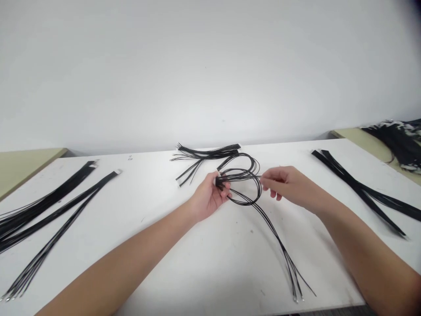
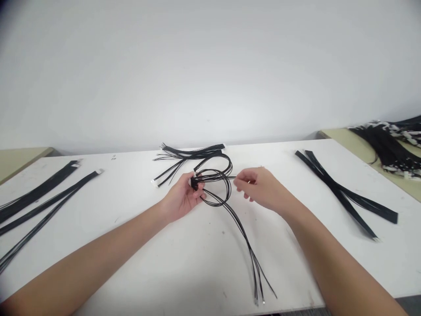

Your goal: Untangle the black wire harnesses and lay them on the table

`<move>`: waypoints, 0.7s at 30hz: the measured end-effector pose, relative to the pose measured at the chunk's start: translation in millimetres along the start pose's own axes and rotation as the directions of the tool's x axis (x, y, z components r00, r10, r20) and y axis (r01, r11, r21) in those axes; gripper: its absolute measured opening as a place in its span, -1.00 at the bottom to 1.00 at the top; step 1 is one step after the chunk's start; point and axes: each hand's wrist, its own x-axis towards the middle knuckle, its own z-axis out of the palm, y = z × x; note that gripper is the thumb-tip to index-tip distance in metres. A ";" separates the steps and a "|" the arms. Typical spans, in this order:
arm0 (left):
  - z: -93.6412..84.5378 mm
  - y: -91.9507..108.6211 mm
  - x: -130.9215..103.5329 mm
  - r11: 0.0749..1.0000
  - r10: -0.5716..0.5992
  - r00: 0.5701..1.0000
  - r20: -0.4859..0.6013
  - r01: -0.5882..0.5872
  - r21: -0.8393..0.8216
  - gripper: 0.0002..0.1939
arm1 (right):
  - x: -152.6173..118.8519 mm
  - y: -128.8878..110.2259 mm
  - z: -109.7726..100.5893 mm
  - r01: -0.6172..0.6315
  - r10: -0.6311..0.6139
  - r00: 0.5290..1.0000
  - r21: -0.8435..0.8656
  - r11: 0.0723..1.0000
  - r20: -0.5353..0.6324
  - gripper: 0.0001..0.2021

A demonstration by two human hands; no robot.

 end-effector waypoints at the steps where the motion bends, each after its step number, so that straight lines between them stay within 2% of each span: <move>1: 0.1 -0.1 0.1 1.000 -0.001 1.000 -0.003 0.001 -0.008 -0.74 | -0.8 -0.4 1.2 0.011 -0.010 0.996 -0.003 1.000 0.087 -0.79; 3: 0.9 -0.6 -0.2 1.000 -0.011 1.000 -0.004 0.011 -0.009 -0.73 | -2.3 -1.8 5.7 0.030 -0.030 0.980 0.005 1.000 0.195 -0.81; 8: 3.5 -1.5 -1.1 0.999 -0.038 0.999 0.008 0.037 0.039 -0.71 | -2.7 -4.6 23.3 0.057 -0.081 0.962 0.099 0.993 0.262 -0.76; 11: 4.2 -1.4 -1.1 0.995 -0.052 0.998 0.022 0.050 0.088 -0.72 | -1.4 -5.3 32.9 0.049 -0.090 0.961 0.160 0.986 0.261 -0.73; 16: 4.9 -2.6 -1.2 0.987 -0.044 0.998 0.035 0.038 0.159 -0.71 | -2.4 -6.9 42.8 -0.029 -0.030 0.981 0.295 0.955 0.192 -0.67; 21: 5.0 -4.5 -2.3 0.982 -0.010 0.999 0.046 0.001 0.190 -0.71 | -2.9 -6.4 39.8 -0.141 0.080 0.973 0.287 0.948 0.215 -0.61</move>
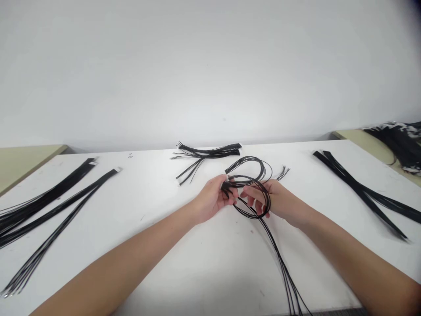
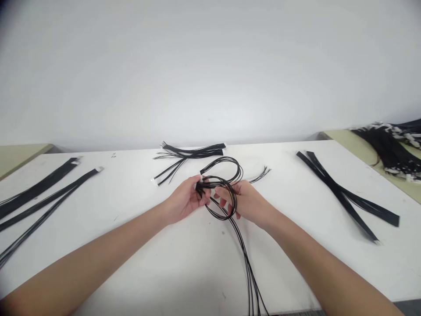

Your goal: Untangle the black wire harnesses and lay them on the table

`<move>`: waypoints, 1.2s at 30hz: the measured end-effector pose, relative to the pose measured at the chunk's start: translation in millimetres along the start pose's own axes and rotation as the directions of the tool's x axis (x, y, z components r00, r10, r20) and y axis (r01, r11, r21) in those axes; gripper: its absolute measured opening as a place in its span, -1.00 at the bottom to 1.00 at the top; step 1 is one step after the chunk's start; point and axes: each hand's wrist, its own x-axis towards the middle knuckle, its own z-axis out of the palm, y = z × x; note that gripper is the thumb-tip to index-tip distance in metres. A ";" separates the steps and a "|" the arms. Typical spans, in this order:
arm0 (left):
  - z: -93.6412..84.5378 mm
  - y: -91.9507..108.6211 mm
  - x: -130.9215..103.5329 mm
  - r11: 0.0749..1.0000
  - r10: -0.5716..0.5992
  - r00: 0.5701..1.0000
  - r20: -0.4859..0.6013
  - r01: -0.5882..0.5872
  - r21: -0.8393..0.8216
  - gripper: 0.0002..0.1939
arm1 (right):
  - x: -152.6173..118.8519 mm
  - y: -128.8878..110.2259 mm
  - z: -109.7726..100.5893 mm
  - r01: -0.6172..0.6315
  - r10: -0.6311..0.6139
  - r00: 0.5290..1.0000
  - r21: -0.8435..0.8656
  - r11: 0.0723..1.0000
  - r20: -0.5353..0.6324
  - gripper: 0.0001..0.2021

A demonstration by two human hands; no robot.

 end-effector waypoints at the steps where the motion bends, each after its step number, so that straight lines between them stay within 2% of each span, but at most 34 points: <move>1: 0.0 -0.1 -0.2 1.000 0.004 1.000 -0.001 -0.004 0.001 -0.72 | 0.1 -0.3 -3.1 -0.022 0.022 1.000 -0.014 1.000 -0.018 -0.61; 4: 0.0 0.3 -0.8 1.000 0.012 1.000 -0.007 -0.012 -0.006 -0.73 | 0.9 -1.4 -16.1 -0.063 0.046 0.985 -0.092 0.994 -0.168 -0.57; 6: 0.1 0.9 -1.1 1.000 0.017 1.000 -0.009 -0.017 -0.012 -0.74 | 1.5 -2.2 -25.1 -0.073 0.020 0.956 -0.172 0.982 -0.294 -0.53; 8: 0.2 1.4 -1.5 1.000 0.020 1.000 -0.006 -0.020 -0.012 -0.75 | 1.8 -3.0 -32.1 -0.094 0.011 0.936 -0.219 0.971 -0.353 -0.53; 10: 0.3 1.7 -2.0 1.000 0.020 1.000 0.000 -0.020 -0.009 -0.75 | 1.9 -3.7 -36.2 -0.109 0.044 0.948 -0.190 0.976 -0.316 -0.55; 12: 0.1 1.7 -2.4 1.000 0.018 1.000 0.010 -0.018 0.001 -0.75 | 1.9 -4.4 -37.9 -0.092 0.066 0.976 -0.115 0.989 -0.207 -0.57; 15: -0.9 1.0 -2.8 1.000 0.010 1.000 0.030 -0.010 0.026 -0.75 | 2.1 -5.1 -38.2 -0.041 0.045 0.993 0.038 0.998 -0.106 -0.63; 20: -2.7 0.1 -1.9 0.997 -0.032 0.998 0.062 0.028 0.066 -0.68 | 4.2 -5.4 -36.1 0.046 -0.001 0.991 0.338 0.940 -0.132 -0.64; 25: -2.8 4.7 -0.7 0.988 -0.139 0.987 0.085 0.133 0.075 -0.65 | 11.6 -0.5 -30.9 0.169 -0.083 0.972 0.410 0.896 -0.220 -0.68; 29: -3.7 7.4 -0.7 0.982 -0.191 0.979 0.068 0.191 0.013 -0.66 | 16.4 4.3 -24.9 0.211 -0.122 0.959 0.358 0.909 -0.255 -0.69; 33: -4.3 6.8 -1.3 0.982 -0.162 0.986 0.041 0.165 -0.086 -0.68 | 15.0 6.1 -14.8 0.227 -0.149 0.935 0.221 0.948 -0.323 -0.62; 36: -3.8 5.6 -1.3 0.982 -0.131 0.991 0.034 0.134 -0.136 -0.69 | 10.8 8.2 -7.7 0.234 -0.208 0.867 0.000 0.972 -0.453 -0.57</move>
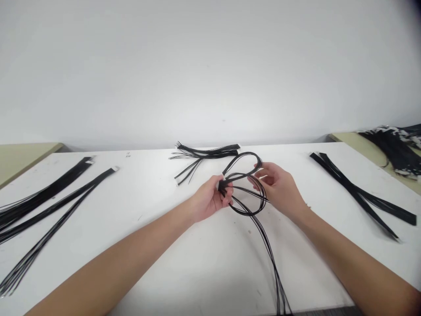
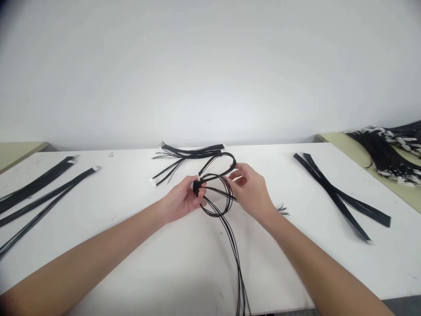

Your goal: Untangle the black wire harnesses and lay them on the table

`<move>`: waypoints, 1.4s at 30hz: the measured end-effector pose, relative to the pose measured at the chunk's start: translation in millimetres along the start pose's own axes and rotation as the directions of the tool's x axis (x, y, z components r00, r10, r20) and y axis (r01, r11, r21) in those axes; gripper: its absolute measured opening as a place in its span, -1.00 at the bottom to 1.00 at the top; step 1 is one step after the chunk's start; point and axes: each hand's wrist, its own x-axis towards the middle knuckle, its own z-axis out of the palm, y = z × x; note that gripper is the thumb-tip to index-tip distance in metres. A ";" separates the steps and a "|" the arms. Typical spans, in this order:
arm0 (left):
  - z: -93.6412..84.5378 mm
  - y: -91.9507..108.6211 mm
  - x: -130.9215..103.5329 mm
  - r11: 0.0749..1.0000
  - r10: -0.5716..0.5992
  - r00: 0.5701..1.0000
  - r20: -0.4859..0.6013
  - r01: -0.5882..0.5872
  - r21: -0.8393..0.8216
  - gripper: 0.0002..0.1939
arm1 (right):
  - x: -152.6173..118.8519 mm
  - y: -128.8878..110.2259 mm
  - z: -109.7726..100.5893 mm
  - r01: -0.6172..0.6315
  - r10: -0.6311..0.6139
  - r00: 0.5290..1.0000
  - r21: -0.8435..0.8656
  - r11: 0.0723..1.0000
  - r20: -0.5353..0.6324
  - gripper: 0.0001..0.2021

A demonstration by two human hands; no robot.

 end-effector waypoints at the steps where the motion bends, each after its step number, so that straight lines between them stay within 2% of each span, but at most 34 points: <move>1: 0.1 -0.3 0.2 1.000 0.008 1.000 0.000 -0.008 -0.011 -0.69 | -2.1 0.9 0.5 0.061 -0.066 0.997 -0.106 0.992 -0.041 -0.60; 3: 0.3 -0.7 0.8 0.999 0.022 1.000 -0.004 -0.022 -0.028 -0.70 | -4.7 3.4 0.6 0.247 -0.276 0.960 -0.331 0.911 -0.045 -0.71; 4: 0.3 -0.9 1.1 0.999 0.027 1.000 -0.008 -0.027 -0.034 -0.70 | -5.1 4.8 0.4 0.366 -0.399 0.917 -0.409 0.836 0.006 -0.76; 5: 0.3 -1.0 1.4 0.999 0.031 0.999 -0.014 -0.031 -0.038 -0.70 | -5.1 6.3 0.3 0.487 -0.510 0.857 -0.445 0.751 0.076 -0.79; 7: 0.5 -0.9 1.6 0.999 0.033 0.999 -0.023 -0.034 -0.042 -0.70 | -4.4 8.6 0.9 0.677 -0.678 0.708 -0.467 0.569 0.200 -0.85; 8: 0.9 -0.7 1.5 0.999 0.031 0.999 -0.027 -0.032 -0.042 -0.70 | -4.0 9.4 1.7 0.729 -0.723 0.648 -0.472 0.497 0.240 -0.87; 9: 1.4 -0.5 1.2 0.999 0.028 0.999 -0.031 -0.029 -0.041 -0.70 | -3.8 9.8 2.7 0.754 -0.747 0.611 -0.482 0.447 0.264 -0.89; 10: 2.0 -0.1 0.7 0.999 0.025 0.999 -0.034 -0.027 -0.039 -0.71 | -3.7 10.0 3.8 0.760 -0.756 0.594 -0.499 0.416 0.274 -0.90; 15: 4.9 2.0 -2.1 0.999 0.023 0.999 -0.041 -0.024 -0.035 -0.72 | -4.7 9.1 9.3 0.729 -0.754 0.596 -0.580 0.365 0.275 -0.83; 21: 1.3 0.9 -0.1 0.998 0.040 0.999 -0.024 -0.041 -0.036 -0.72 | -3.9 6.7 11.7 0.708 -0.765 0.571 -0.651 0.274 0.300 -0.78; 24: 0.1 0.2 1.3 0.998 0.047 0.999 -0.024 -0.047 -0.030 -0.71 | -5.8 5.9 11.4 0.703 -0.750 0.581 -0.660 0.265 0.317 -0.75; 26: 0.0 0.0 1.7 0.998 0.050 0.998 -0.027 -0.051 -0.023 -0.71 | -8.6 6.8 11.0 0.695 -0.730 0.607 -0.655 0.295 0.314 -0.78; 29: 0.1 -0.3 1.5 0.998 0.062 0.998 -0.030 -0.063 -0.012 -0.69 | -13.0 9.3 10.8 0.666 -0.679 0.674 -0.638 0.388 0.291 -0.82; 33: 0.7 -0.8 0.9 0.998 0.065 0.997 -0.036 -0.064 0.023 -0.69 | -16.4 8.6 11.6 0.611 -0.590 0.763 -0.592 0.526 0.264 -0.78; 36: 2.3 -0.7 0.0 0.997 0.073 0.997 -0.031 -0.072 0.038 -0.68 | -16.3 1.0 9.1 0.575 -0.519 0.809 -0.549 0.606 0.275 -0.79; 38: 3.7 -0.1 -1.1 0.996 0.078 0.997 -0.027 -0.077 0.043 -0.68 | -14.8 -7.7 2.7 0.532 -0.439 0.847 -0.489 0.691 0.301 -0.81; 39: 4.5 0.2 -1.7 0.996 0.080 0.996 -0.027 -0.079 0.047 -0.68 | -13.5 -12.7 -2.4 0.490 -0.380 0.868 -0.439 0.753 0.319 -0.81; 41: 5.6 0.7 -2.8 0.996 0.082 0.996 -0.033 -0.080 0.050 -0.69 | -10.1 -22.9 -15.9 0.234 -0.158 0.929 -0.202 0.951 0.336 -0.80; 42: 5.9 0.9 -3.3 0.995 0.083 0.996 -0.035 -0.082 0.049 -0.69 | -8.2 -27.5 -23.8 0.094 -0.055 0.933 -0.091 0.991 0.357 -0.81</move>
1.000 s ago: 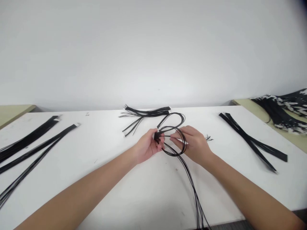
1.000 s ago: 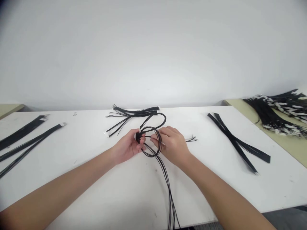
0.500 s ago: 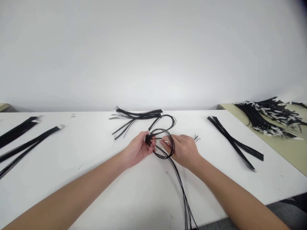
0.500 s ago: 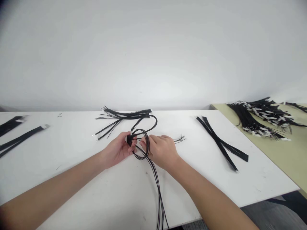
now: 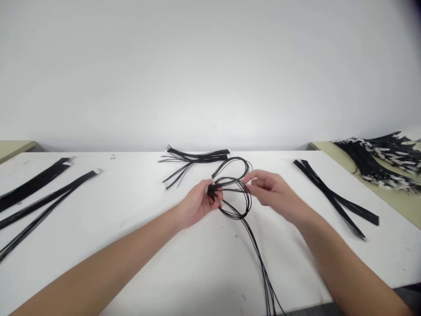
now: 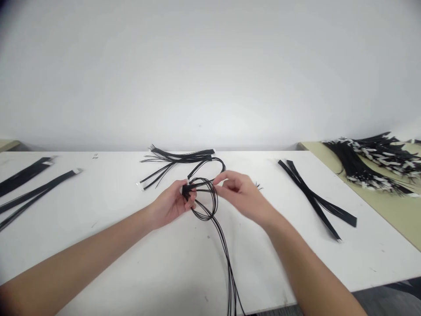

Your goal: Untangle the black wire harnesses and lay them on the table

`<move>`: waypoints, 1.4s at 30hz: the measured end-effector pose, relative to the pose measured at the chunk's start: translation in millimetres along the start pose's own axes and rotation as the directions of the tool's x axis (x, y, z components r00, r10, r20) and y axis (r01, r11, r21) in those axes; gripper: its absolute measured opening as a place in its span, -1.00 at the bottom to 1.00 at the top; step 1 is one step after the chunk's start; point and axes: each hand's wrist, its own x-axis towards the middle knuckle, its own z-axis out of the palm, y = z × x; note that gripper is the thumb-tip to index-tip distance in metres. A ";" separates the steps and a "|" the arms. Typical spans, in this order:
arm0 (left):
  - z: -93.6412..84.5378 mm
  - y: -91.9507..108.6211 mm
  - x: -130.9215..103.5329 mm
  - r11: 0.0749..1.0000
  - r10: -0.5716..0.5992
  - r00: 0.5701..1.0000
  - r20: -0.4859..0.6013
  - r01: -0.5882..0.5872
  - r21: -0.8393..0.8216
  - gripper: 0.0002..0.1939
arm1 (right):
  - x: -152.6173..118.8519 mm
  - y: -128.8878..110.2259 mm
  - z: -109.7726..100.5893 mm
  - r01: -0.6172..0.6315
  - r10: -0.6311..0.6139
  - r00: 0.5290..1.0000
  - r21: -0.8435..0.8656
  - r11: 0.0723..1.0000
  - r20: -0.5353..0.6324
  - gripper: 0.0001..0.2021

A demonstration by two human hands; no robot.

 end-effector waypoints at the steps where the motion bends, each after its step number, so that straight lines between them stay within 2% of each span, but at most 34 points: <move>1: 0.1 0.0 -0.3 1.000 0.002 1.000 -0.001 -0.002 -0.001 -0.69 | -0.8 -3.1 -8.7 -0.066 0.064 0.998 0.155 0.986 0.017 -0.82; 4: -0.7 -0.5 -0.5 1.000 0.007 1.000 0.003 -0.007 0.001 -0.69 | -3.2 -8.4 -31.0 -0.151 0.139 0.988 0.475 0.867 0.060 -0.87; 7: -2.4 -1.3 0.1 1.000 0.010 1.000 0.011 -0.010 0.007 -0.69 | -3.3 -8.9 -40.1 -0.062 0.115 0.993 0.658 0.750 -0.037 -0.97; 8: -3.0 -1.5 0.4 1.000 0.011 1.000 0.014 -0.011 0.011 -0.69 | -2.5 -8.4 -39.8 -0.015 0.101 0.991 0.694 0.720 -0.083 -0.94; 10: -3.7 -1.7 0.9 1.000 0.014 1.000 0.019 -0.015 0.023 -0.70 | 0.6 -6.7 -35.3 0.081 0.075 0.980 0.717 0.692 -0.183 -0.90; 12: -4.2 -2.0 1.2 0.999 0.021 0.999 0.025 -0.022 0.045 -0.69 | 4.9 -4.8 -28.3 0.175 0.051 0.955 0.696 0.697 -0.292 -0.92; 14: -4.4 -2.9 1.1 0.996 0.032 0.999 0.036 -0.034 0.077 -0.69 | 8.9 -3.2 -21.7 0.250 0.028 0.927 0.671 0.698 -0.375 -0.85; 17: -4.2 -5.0 0.0 0.986 0.057 0.996 0.069 -0.067 0.154 -0.65 | 10.6 -2.3 -15.5 0.279 0.011 0.917 0.658 0.700 -0.400 -0.80; 22: -2.2 -6.8 -2.9 0.954 0.076 0.988 0.137 -0.112 0.277 -0.63 | 0.3 -5.8 -8.6 0.227 -0.043 0.926 0.462 0.858 -0.375 -0.83; 25: -1.3 -7.0 -3.4 0.938 0.080 0.983 0.164 -0.130 0.321 -0.62 | -5.8 -7.3 -2.5 0.208 -0.119 0.929 0.230 0.951 -0.350 -0.91; 27: -0.8 -7.1 -3.6 0.929 0.082 0.981 0.177 -0.139 0.344 -0.62 | -7.4 -7.0 0.9 0.177 -0.158 0.953 0.052 0.983 -0.259 -0.89; 30: 0.0 -7.0 -4.6 0.918 0.080 0.979 0.188 -0.145 0.369 -0.63 | -6.5 -5.4 3.3 0.148 -0.171 0.977 -0.169 0.974 -0.127 -0.87; 32: 0.5 -6.6 -5.4 0.908 0.078 0.978 0.193 -0.150 0.391 -0.62 | -5.2 -4.3 3.5 0.158 -0.191 0.975 -0.251 0.955 -0.113 -0.87; 42: 0.3 -5.6 -5.7 0.887 0.073 0.974 0.214 -0.162 0.433 -0.61 | -2.5 0.8 2.6 0.176 -0.232 0.961 -0.317 0.932 -0.150 -0.88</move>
